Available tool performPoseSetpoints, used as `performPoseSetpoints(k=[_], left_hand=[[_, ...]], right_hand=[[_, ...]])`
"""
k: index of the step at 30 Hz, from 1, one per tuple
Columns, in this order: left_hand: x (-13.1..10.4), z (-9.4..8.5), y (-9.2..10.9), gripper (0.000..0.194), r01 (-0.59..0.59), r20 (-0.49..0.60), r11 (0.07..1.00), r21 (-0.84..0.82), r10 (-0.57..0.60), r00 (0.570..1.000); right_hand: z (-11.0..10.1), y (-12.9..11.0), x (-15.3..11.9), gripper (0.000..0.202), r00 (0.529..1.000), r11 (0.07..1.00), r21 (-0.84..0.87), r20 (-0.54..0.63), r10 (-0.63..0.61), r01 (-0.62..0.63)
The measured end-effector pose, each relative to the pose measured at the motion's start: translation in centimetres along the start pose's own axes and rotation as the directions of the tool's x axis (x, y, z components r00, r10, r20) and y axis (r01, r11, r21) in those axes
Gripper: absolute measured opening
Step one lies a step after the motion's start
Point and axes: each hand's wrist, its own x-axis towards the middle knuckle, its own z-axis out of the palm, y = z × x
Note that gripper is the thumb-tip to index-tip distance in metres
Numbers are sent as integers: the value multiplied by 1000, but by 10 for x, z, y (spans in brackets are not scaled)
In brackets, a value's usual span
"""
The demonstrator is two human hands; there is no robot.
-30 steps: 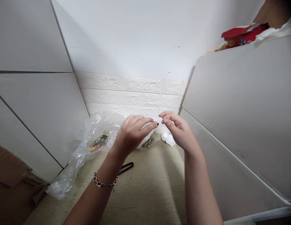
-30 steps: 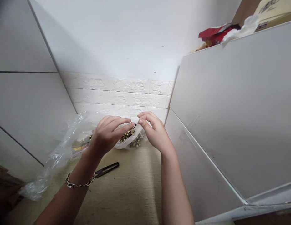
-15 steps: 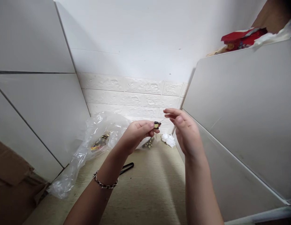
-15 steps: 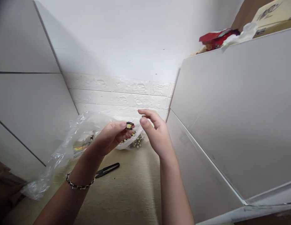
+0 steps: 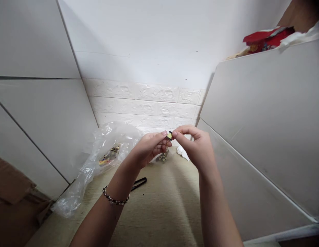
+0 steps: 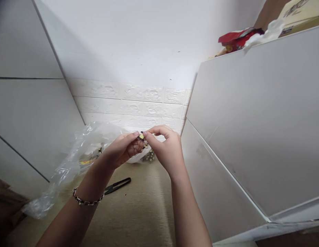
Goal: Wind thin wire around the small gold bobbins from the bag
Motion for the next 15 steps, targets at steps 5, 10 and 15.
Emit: performPoseSetpoints(k=[5,10,15], left_hand=[[-3,4,5,32,-147,-121,953,265,184,975],[-10,14,6,48,-287,-205,618,732,601,772],[-10,20,-1,39,-182,-40,182,966,804,594]], right_hand=[[8,3,1,14,996,999,35,-77,35,-32],[19,9,1,18,988,983,155,-97,117,-101],[27,15,2,22,978,959,251,-120,168,-134]])
